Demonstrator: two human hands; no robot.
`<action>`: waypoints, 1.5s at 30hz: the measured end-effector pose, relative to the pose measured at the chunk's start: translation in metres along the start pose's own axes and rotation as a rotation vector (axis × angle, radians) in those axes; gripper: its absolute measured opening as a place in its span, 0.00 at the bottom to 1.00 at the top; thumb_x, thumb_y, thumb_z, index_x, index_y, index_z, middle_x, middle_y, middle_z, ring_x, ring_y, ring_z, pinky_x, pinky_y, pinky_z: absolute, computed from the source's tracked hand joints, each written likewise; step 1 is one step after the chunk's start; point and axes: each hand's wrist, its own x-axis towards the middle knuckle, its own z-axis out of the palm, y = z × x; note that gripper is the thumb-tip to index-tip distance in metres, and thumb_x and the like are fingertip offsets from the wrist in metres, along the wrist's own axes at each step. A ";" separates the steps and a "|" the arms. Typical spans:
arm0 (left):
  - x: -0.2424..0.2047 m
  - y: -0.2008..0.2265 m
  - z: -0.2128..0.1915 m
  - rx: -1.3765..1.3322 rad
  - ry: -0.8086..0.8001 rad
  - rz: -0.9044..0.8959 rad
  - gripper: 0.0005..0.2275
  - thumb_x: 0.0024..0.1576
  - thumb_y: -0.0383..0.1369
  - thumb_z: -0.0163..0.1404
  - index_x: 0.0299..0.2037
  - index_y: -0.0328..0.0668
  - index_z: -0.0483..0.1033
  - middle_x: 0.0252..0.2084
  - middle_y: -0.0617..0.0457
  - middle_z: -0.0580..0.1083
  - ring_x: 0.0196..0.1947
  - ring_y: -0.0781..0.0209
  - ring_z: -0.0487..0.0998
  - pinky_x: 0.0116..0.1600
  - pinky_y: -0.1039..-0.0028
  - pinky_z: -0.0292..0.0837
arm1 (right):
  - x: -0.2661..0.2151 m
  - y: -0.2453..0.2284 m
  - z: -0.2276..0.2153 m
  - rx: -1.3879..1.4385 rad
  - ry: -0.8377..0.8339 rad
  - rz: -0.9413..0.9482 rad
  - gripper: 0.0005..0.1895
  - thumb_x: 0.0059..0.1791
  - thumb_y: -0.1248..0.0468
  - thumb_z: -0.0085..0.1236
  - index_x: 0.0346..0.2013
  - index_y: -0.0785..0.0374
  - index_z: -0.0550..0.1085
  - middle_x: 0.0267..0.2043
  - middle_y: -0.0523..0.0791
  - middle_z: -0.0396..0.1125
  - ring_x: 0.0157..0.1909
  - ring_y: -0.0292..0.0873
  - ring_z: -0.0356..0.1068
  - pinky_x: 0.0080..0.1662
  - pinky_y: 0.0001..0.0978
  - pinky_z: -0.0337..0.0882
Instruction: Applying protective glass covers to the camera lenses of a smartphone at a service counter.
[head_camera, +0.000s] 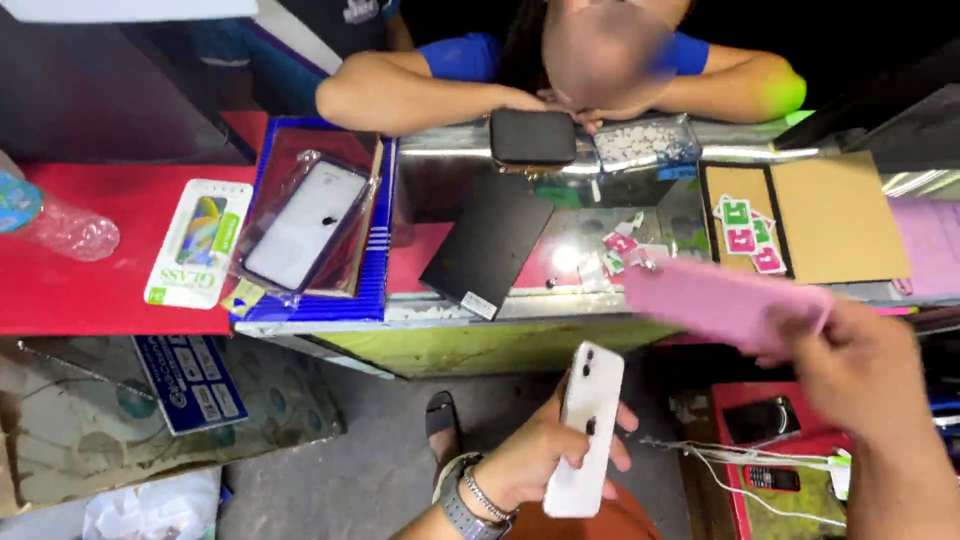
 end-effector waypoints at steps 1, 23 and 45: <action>-0.002 0.000 -0.006 -0.046 -0.038 -0.063 0.31 0.38 0.22 0.44 0.59 0.27 0.70 0.39 0.33 0.75 0.37 0.45 0.77 0.39 0.54 0.83 | 0.019 0.007 -0.002 0.013 0.099 0.206 0.11 0.58 0.65 0.58 0.53 0.64 0.81 0.41 0.48 0.74 0.44 0.43 0.69 0.42 0.38 0.70; -0.024 0.089 -0.047 -0.203 0.054 0.266 0.28 0.56 0.28 0.53 0.68 0.35 0.61 0.47 0.44 0.72 0.37 0.48 0.79 0.40 0.57 0.82 | -0.054 -0.071 0.148 0.446 -0.279 0.394 0.40 0.37 0.72 0.65 0.66 0.58 0.69 0.52 0.51 0.78 0.48 0.49 0.83 0.46 0.45 0.82; -0.024 0.133 -0.013 1.094 0.793 0.714 0.41 0.46 0.37 0.64 0.69 0.35 0.55 0.66 0.42 0.65 0.63 0.51 0.66 0.66 0.64 0.62 | 0.194 -0.108 0.175 -0.229 -1.108 -0.834 0.59 0.28 0.62 0.75 0.72 0.52 0.58 0.66 0.46 0.63 0.64 0.46 0.67 0.61 0.36 0.66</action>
